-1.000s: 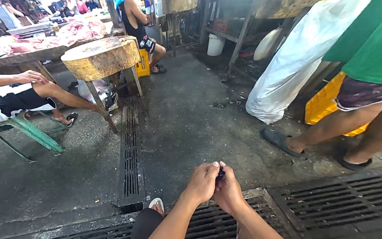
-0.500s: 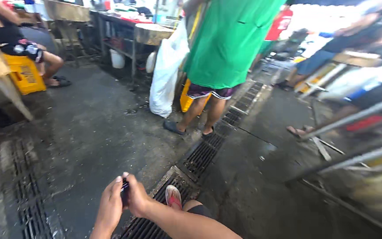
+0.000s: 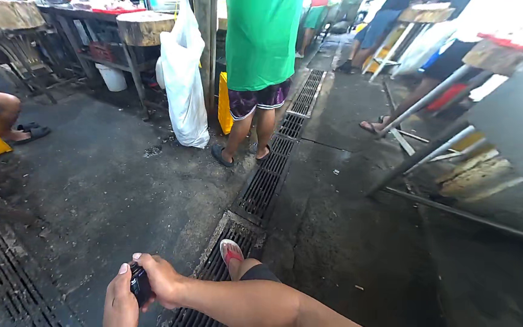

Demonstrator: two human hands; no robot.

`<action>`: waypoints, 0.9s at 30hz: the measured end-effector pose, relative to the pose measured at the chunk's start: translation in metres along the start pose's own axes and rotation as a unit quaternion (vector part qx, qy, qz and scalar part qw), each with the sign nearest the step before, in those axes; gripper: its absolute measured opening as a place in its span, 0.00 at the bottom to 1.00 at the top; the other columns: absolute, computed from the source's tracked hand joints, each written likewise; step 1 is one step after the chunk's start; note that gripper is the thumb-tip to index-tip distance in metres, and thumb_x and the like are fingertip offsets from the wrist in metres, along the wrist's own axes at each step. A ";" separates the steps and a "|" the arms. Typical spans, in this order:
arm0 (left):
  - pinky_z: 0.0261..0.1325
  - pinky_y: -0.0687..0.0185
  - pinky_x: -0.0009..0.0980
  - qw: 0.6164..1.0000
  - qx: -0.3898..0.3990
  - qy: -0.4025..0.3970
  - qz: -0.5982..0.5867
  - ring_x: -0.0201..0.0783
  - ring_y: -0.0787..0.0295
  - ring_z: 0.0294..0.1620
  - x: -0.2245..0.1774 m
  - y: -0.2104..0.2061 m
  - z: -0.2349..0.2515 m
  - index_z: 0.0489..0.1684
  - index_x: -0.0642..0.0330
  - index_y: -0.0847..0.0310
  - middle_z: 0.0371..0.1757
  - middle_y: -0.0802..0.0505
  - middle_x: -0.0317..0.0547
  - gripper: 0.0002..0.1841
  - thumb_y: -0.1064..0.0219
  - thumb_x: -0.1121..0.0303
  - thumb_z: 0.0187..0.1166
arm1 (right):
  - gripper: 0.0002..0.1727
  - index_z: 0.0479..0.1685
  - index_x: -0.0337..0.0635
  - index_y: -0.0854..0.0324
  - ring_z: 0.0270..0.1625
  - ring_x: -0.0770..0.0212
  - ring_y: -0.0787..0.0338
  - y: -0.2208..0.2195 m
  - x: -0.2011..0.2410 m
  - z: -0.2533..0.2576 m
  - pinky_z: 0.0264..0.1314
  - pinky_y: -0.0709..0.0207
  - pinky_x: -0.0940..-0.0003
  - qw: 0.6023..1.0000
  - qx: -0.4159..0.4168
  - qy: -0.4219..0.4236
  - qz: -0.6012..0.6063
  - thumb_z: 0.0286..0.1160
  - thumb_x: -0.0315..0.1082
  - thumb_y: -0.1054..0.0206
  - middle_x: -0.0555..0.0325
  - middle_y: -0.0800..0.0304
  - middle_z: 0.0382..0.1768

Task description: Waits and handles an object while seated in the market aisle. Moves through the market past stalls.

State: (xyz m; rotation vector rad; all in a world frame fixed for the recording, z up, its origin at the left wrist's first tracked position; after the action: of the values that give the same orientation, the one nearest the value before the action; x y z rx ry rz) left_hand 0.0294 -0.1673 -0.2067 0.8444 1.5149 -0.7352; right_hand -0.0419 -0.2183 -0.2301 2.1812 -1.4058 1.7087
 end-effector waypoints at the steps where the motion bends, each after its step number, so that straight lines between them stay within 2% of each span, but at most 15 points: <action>1: 0.10 0.25 0.28 1.000 -0.001 -0.004 -0.006 0.32 0.21 0.10 -0.001 0.000 0.001 0.33 0.53 0.17 0.18 0.12 0.38 0.31 0.71 0.54 0.91 | 0.33 0.58 0.45 0.19 0.27 0.63 0.14 -0.001 0.003 0.000 0.23 0.22 0.68 1.000 0.005 0.006 -0.004 0.92 0.60 0.63 0.54 0.12 0.35; 5: 0.13 0.23 0.28 0.999 0.003 -0.037 -0.017 0.31 0.19 0.14 -0.006 -0.002 0.003 0.31 0.52 0.17 0.20 0.12 0.36 0.30 0.67 0.51 0.89 | 0.32 0.58 0.44 0.19 0.28 0.63 0.12 -0.001 0.012 -0.001 0.24 0.20 0.68 0.999 0.008 0.030 -0.020 0.92 0.58 0.62 0.54 0.10 0.36; 8: 0.21 0.17 0.30 0.998 0.001 -0.055 -0.022 0.31 0.14 0.22 -0.007 0.000 0.006 0.39 0.54 0.13 0.28 0.08 0.37 0.30 0.64 0.50 0.90 | 0.31 0.57 0.44 0.17 0.29 0.62 0.12 -0.002 0.016 -0.001 0.24 0.20 0.67 0.998 0.001 0.043 -0.035 0.91 0.56 0.61 0.55 0.09 0.35; 11: 0.46 0.10 0.34 0.997 0.010 -0.073 -0.006 0.31 0.08 0.40 -0.010 0.002 0.005 0.47 0.58 0.12 0.39 0.06 0.38 0.30 0.62 0.51 0.91 | 0.32 0.54 0.44 0.16 0.26 0.62 0.13 -0.001 0.014 0.002 0.23 0.21 0.67 0.998 -0.010 0.054 -0.037 0.89 0.57 0.62 0.55 0.09 0.32; 13: 0.56 0.11 0.35 0.997 0.021 -0.078 0.001 0.31 0.08 0.47 -0.011 0.003 0.007 0.50 0.60 0.12 0.44 0.05 0.40 0.29 0.61 0.52 0.92 | 0.33 0.55 0.44 0.17 0.26 0.62 0.12 -0.001 0.013 0.004 0.23 0.20 0.67 0.997 -0.013 0.060 -0.038 0.90 0.58 0.63 0.55 0.09 0.31; 16: 0.53 0.11 0.33 0.997 0.035 -0.075 0.003 0.31 0.09 0.47 -0.012 0.005 0.007 0.54 0.60 0.12 0.49 0.06 0.41 0.29 0.62 0.53 0.93 | 0.33 0.49 0.45 0.17 0.20 0.66 0.16 -0.005 0.016 0.005 0.19 0.23 0.70 0.996 -0.017 0.084 -0.032 0.90 0.56 0.66 0.58 0.11 0.24; 19: 0.40 0.13 0.32 0.996 0.041 -0.073 -0.001 0.32 0.11 0.39 -0.012 0.006 0.008 0.57 0.60 0.13 0.50 0.08 0.44 0.31 0.64 0.51 0.92 | 0.34 0.46 0.46 0.16 0.17 0.68 0.19 -0.009 0.019 0.004 0.16 0.27 0.73 0.994 -0.019 0.108 -0.027 0.90 0.55 0.69 0.60 0.13 0.22; 22: 0.60 0.14 0.38 0.995 0.054 -0.078 0.002 0.35 0.10 0.52 -0.017 0.002 0.006 0.56 0.62 0.12 0.53 0.07 0.47 0.30 0.62 0.51 0.93 | 0.33 0.42 0.49 0.17 0.20 0.69 0.17 -0.005 0.018 0.001 0.18 0.25 0.73 0.992 -0.049 0.117 -0.025 0.90 0.56 0.69 0.62 0.12 0.23; 25: 0.64 0.16 0.46 0.996 0.053 -0.068 0.023 0.42 0.10 0.54 -0.022 0.004 0.002 0.54 0.67 0.13 0.51 0.08 0.54 0.28 0.59 0.56 0.95 | 0.30 0.38 0.56 0.18 0.29 0.72 0.12 -0.008 0.012 0.002 0.30 0.16 0.72 0.989 -0.053 0.139 -0.003 0.91 0.56 0.66 0.68 0.10 0.27; 27: 0.66 0.18 0.51 0.995 0.062 -0.060 0.051 0.49 0.10 0.57 -0.024 0.009 0.001 0.55 0.69 0.13 0.53 0.08 0.59 0.28 0.59 0.57 0.95 | 0.28 0.33 0.60 0.19 0.30 0.75 0.12 -0.011 0.006 0.006 0.33 0.16 0.73 0.988 -0.052 0.143 0.025 0.91 0.56 0.65 0.72 0.10 0.26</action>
State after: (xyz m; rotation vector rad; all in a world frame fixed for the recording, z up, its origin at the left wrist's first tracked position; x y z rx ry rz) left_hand 0.0383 -0.1652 -0.1828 0.9476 1.3210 -0.7966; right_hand -0.0301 -0.2188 -0.2223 1.7760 -1.4456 1.8298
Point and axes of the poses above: each hand's wrist, its own z-axis towards the middle knuckle, its own y-axis out of the back of the hand, x = y × z, the point moved 6 cm from there along z, towards the middle knuckle
